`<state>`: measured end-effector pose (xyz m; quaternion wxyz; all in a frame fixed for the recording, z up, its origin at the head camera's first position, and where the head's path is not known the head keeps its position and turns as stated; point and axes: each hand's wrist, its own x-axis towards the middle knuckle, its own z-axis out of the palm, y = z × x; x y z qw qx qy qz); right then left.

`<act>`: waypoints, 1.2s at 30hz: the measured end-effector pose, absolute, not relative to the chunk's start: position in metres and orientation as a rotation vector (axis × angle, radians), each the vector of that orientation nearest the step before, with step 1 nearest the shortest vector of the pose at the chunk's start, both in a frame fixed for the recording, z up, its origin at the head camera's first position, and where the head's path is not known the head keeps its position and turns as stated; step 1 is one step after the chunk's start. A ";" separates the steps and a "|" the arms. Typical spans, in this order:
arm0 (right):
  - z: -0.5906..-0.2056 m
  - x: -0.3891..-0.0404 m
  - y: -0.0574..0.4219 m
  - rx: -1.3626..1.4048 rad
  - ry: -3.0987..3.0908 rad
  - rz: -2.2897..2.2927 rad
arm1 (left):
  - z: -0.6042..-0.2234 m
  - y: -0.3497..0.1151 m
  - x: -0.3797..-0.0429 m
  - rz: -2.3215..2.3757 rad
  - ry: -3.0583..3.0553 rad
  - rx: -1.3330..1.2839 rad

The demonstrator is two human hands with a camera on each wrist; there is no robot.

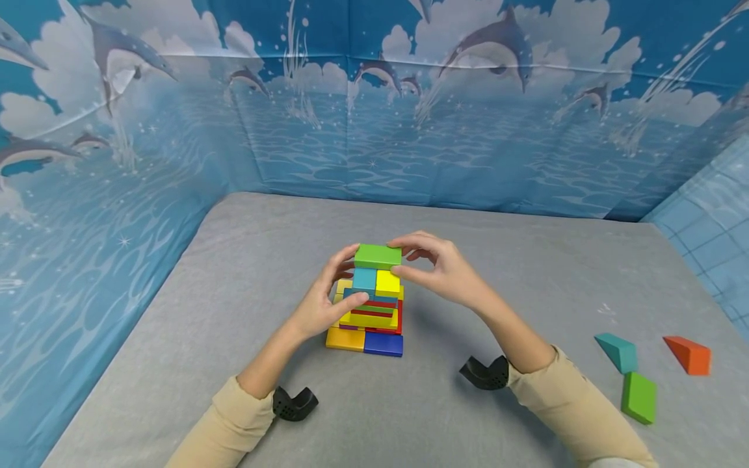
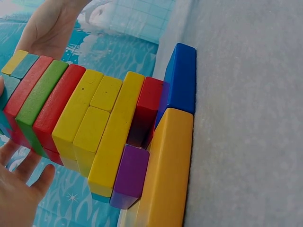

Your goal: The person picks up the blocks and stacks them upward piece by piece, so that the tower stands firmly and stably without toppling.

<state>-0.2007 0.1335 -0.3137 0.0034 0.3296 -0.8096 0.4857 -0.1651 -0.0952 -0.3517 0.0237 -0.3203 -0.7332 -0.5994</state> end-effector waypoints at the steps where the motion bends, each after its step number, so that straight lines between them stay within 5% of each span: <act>1: -0.314 -0.201 0.133 1.033 -2.541 1.524 | -0.352 -0.095 -0.165 -1.851 -2.265 -1.000; 17: -0.313 -0.196 0.152 1.003 -2.517 1.544 | -0.353 -0.094 -0.163 -1.828 -2.249 -1.022; 36: -0.374 -0.105 0.362 0.372 -2.722 1.127 | -0.352 -0.095 -0.163 -1.793 -2.243 -1.028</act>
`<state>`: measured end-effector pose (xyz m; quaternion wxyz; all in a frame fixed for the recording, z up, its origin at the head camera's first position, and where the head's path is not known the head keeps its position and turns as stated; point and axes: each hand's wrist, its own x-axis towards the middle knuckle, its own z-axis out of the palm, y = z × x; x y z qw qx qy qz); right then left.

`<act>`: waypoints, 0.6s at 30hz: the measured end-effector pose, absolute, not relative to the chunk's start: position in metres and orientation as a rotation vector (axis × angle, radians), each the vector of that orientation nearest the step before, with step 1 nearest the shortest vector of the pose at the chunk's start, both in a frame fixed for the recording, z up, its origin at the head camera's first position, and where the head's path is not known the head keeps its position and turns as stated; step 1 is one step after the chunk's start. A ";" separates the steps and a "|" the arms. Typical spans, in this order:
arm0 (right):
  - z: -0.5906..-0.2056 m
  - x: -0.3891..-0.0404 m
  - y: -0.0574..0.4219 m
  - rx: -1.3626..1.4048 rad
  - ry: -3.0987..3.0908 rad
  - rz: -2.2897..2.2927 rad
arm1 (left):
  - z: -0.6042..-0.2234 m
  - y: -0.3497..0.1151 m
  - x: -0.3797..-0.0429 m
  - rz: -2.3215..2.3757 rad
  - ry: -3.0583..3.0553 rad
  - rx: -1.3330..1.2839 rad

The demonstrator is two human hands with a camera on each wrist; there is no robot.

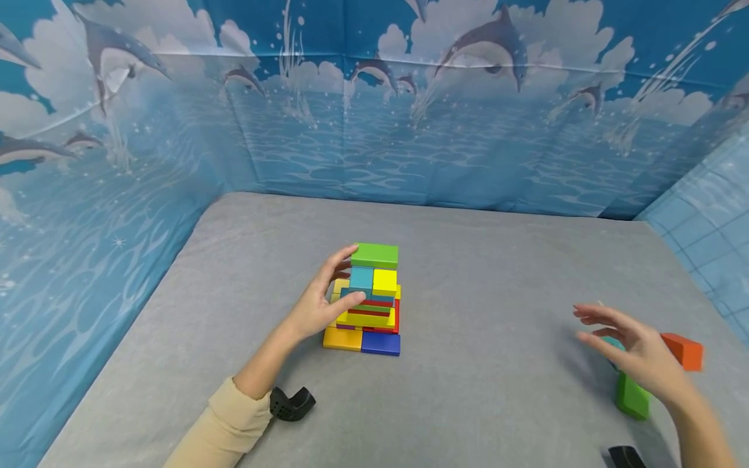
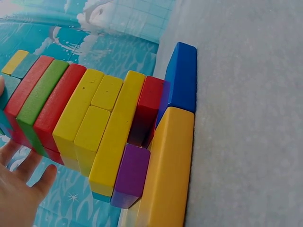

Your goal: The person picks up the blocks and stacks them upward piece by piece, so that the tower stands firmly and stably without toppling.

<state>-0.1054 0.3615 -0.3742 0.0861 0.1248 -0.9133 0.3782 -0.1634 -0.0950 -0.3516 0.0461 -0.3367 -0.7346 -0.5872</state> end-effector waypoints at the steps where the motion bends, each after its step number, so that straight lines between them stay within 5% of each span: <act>1: -0.377 -0.100 0.369 0.361 -2.725 1.111 | -0.351 -0.095 -0.163 -1.792 -2.242 -1.029; 12: -0.442 -0.070 0.473 0.155 -2.851 1.003 | -0.351 -0.094 -0.164 -1.799 -2.244 -1.033; 18: -0.451 -0.064 0.492 0.054 -3.094 0.969 | -0.351 -0.095 -0.163 -1.795 -2.236 -1.037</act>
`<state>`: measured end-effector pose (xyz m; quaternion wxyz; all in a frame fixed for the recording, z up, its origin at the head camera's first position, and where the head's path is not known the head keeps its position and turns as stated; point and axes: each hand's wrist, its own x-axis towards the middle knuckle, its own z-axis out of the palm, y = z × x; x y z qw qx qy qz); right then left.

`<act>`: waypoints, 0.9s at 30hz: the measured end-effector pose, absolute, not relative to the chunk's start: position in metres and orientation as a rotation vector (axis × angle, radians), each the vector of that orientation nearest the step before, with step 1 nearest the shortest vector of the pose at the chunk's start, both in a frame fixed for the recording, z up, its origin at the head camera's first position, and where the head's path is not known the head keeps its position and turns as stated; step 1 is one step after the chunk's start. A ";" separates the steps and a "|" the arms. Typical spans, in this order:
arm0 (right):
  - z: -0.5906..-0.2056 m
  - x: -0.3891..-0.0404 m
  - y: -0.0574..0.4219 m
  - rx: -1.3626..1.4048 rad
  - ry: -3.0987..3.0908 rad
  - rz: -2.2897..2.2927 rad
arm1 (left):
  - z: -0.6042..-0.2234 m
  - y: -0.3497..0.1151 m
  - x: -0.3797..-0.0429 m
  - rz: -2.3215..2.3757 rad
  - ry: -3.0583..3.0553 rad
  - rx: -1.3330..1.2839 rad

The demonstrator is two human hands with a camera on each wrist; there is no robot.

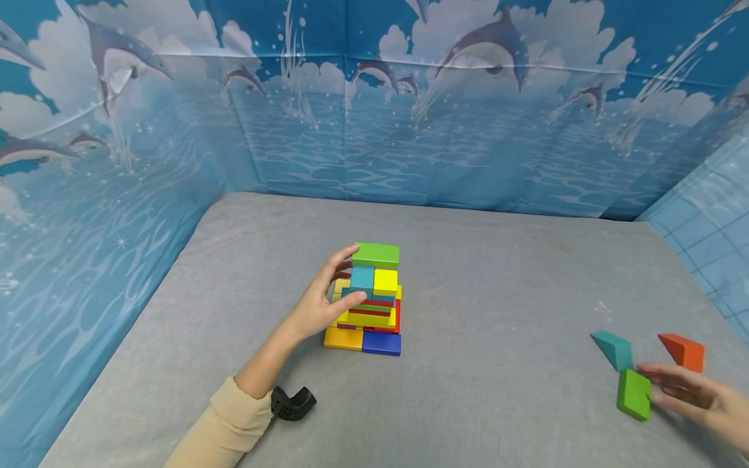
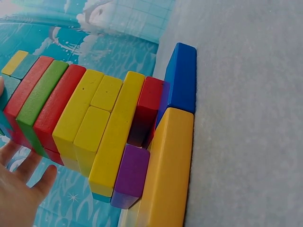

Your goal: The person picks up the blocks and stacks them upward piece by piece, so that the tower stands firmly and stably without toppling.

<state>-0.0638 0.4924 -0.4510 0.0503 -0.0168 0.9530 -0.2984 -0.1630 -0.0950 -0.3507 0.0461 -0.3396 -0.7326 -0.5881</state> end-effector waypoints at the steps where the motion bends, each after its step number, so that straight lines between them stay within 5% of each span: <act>1: -0.450 -0.063 0.492 -0.066 2.881 -0.883 | -0.351 -0.095 -0.163 -1.793 -2.235 -1.038; 12: -0.427 -0.062 0.472 -0.243 2.815 -0.810 | -0.351 -0.095 -0.163 -1.797 -2.247 -1.024; 27: -0.423 -0.069 0.453 -0.086 2.942 -0.843 | -0.351 -0.095 -0.162 -1.788 -2.272 -1.013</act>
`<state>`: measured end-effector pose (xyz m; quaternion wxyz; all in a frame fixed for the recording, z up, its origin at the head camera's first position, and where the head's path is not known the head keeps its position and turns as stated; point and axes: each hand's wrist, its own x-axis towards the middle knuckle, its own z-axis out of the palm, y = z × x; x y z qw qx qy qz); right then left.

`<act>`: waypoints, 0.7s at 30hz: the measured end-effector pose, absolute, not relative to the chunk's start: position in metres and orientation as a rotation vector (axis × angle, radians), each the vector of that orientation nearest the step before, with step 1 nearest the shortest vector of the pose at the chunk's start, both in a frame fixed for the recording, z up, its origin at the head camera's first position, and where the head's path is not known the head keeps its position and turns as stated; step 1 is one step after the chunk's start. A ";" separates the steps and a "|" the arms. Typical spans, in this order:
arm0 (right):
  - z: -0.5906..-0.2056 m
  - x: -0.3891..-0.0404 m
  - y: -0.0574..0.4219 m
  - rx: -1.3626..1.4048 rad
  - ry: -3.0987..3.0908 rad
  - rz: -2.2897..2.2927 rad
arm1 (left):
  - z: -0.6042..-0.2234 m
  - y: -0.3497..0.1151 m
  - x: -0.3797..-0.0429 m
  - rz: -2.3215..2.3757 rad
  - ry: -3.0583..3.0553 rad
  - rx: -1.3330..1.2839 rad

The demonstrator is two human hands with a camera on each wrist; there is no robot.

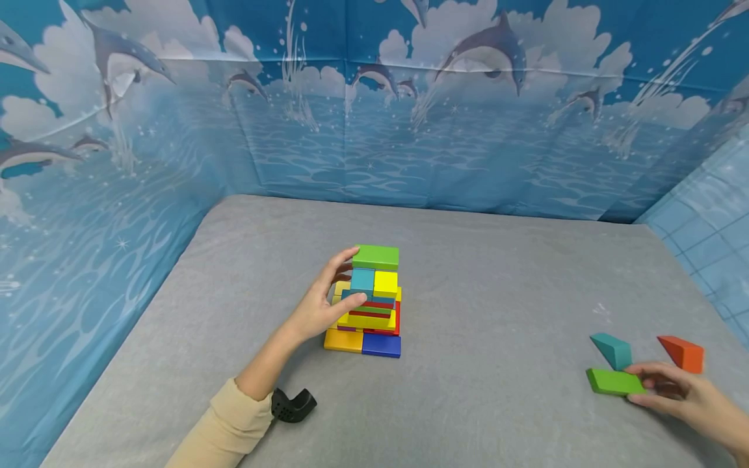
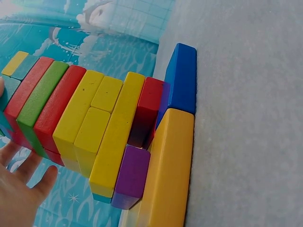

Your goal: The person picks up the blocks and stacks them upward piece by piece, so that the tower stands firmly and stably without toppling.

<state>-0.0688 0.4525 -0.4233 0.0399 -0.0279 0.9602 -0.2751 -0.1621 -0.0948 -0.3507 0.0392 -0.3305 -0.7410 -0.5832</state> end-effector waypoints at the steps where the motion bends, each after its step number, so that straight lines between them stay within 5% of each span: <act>1: -0.422 -0.070 0.449 -0.116 2.950 -0.890 | -0.351 -0.095 -0.162 -1.793 -2.267 -1.017; 21: -0.328 -0.154 0.235 -1.085 2.728 -1.618 | -0.350 -0.095 -0.162 -1.832 -2.256 -1.018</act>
